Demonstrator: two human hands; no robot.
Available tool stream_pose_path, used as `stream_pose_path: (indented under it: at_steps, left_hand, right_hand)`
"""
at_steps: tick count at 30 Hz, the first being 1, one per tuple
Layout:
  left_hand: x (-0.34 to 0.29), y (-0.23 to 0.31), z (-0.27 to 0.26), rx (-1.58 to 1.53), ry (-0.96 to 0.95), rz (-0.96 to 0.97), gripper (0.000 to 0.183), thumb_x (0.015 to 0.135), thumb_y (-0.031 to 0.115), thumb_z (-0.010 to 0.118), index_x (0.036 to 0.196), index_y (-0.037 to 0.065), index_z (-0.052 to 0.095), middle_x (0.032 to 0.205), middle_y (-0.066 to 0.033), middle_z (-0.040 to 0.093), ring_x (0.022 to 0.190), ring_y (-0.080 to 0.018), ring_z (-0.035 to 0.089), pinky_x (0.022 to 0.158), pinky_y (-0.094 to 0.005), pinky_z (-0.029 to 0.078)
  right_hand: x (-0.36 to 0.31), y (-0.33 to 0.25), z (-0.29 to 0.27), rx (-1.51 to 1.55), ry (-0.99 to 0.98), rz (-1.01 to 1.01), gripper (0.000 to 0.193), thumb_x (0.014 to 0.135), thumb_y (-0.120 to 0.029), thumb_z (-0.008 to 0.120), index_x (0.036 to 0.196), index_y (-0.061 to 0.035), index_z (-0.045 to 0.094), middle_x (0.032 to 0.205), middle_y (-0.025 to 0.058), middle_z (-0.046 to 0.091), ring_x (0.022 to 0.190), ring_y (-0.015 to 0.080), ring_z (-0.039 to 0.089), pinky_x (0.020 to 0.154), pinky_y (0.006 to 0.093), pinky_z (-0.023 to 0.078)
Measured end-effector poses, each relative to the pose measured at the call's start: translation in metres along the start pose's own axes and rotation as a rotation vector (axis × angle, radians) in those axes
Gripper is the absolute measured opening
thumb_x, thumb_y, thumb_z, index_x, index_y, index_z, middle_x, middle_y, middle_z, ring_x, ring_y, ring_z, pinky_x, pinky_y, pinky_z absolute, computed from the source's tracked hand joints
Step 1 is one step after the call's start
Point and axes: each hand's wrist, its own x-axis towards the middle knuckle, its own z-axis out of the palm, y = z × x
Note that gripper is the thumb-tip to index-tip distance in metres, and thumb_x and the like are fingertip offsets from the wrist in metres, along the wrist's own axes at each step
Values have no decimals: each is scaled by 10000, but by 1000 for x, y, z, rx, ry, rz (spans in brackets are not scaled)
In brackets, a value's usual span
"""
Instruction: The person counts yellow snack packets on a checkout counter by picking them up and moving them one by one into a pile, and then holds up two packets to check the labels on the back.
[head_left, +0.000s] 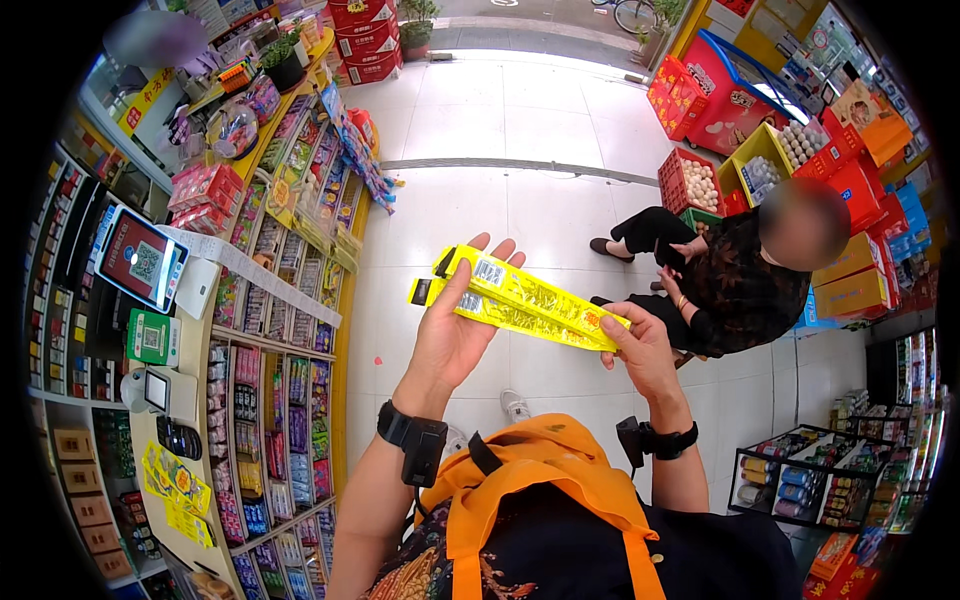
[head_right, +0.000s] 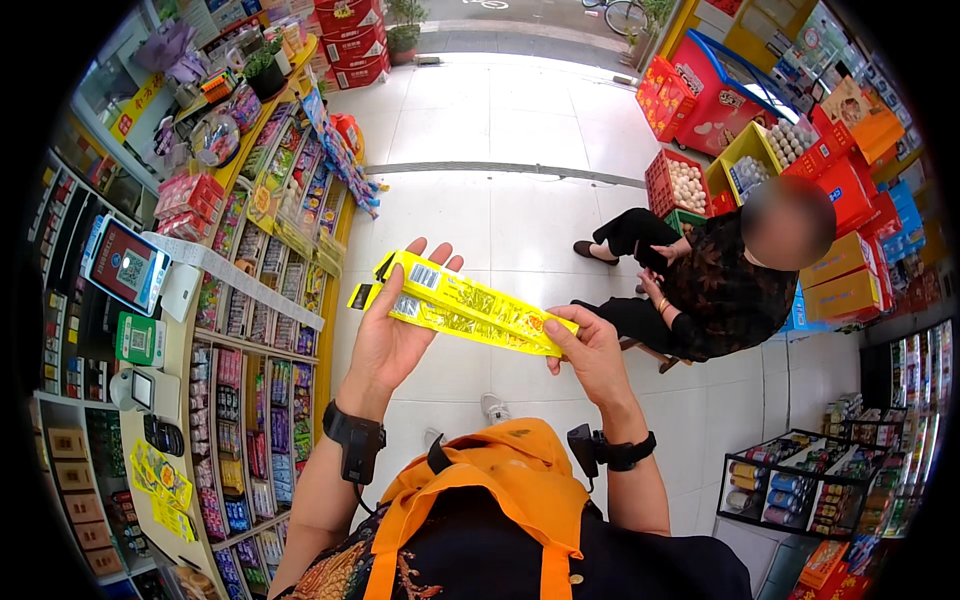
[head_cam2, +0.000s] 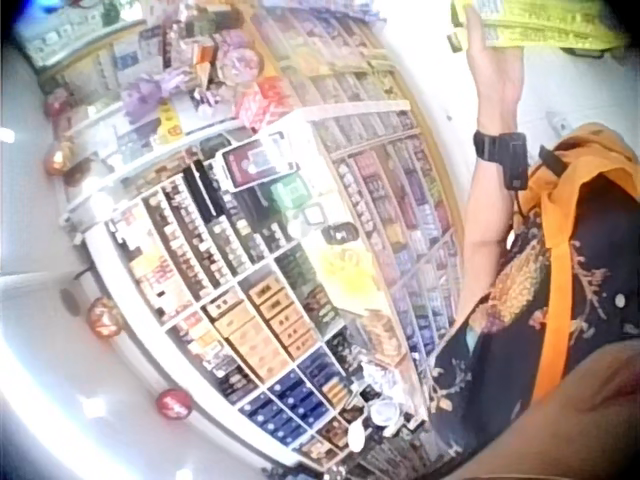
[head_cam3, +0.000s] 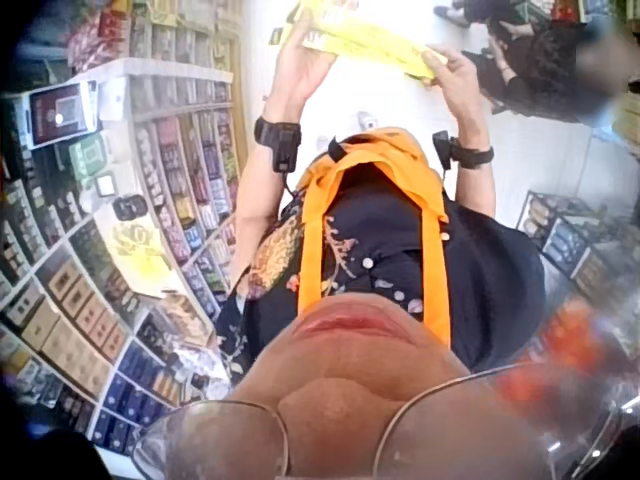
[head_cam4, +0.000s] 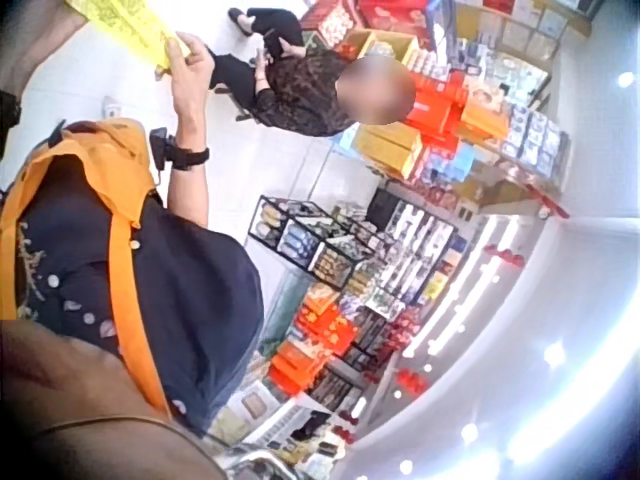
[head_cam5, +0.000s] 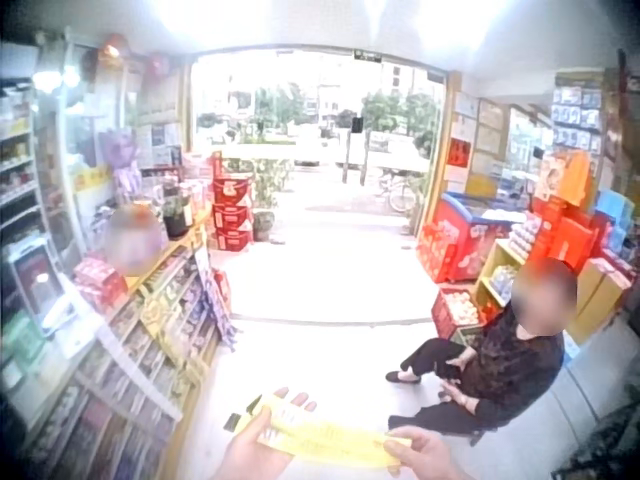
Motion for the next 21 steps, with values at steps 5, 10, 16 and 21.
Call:
stream_pose_path:
  at_steps: [5, 10, 16, 21]
  left_hand:
    - [-8, -3, -12, -52, 109, -19, 303, 1011, 270, 473, 1240, 72, 470, 1299, -138, 495, 1353, -318, 387, 1112, -494, 333]
    - [-2, -12, -13, -75, 69, -37, 185, 1012, 237, 474, 1123, 95, 515, 1141, -96, 551, 1267, -295, 468, 1086, -567, 366]
    - [-7, -17, -16, 76, 131, -11, 281, 1011, 161, 449, 1276, 139, 359, 1074, -90, 494, 1157, -260, 509, 997, -552, 473]
    - [-12, -22, -11, 60, 376, 23, 206, 999, 150, 480, 1194, 127, 417, 1086, -86, 493, 1148, -265, 505, 1016, -577, 452]
  right_hand:
    - [-6, -3, 5, 53, -80, 110, 238, 955, -159, 591, 1114, 17, 612, 895, 99, 682, 566, 88, 565, 502, 219, 481]
    - [-6, -9, 8, -84, -205, 153, 321, 967, -217, 575, 1180, 21, 602, 901, 88, 685, 634, 87, 605, 524, 223, 505]
    - [-6, -4, 15, -140, -359, 205, 421, 936, -264, 633, 1268, -20, 546, 886, 81, 675, 593, 64, 584, 537, 197, 497]
    - [-23, -9, 29, -690, -312, -214, 664, 857, -248, 735, 1397, -41, 409, 1045, 124, 634, 851, 137, 599, 786, 270, 493]
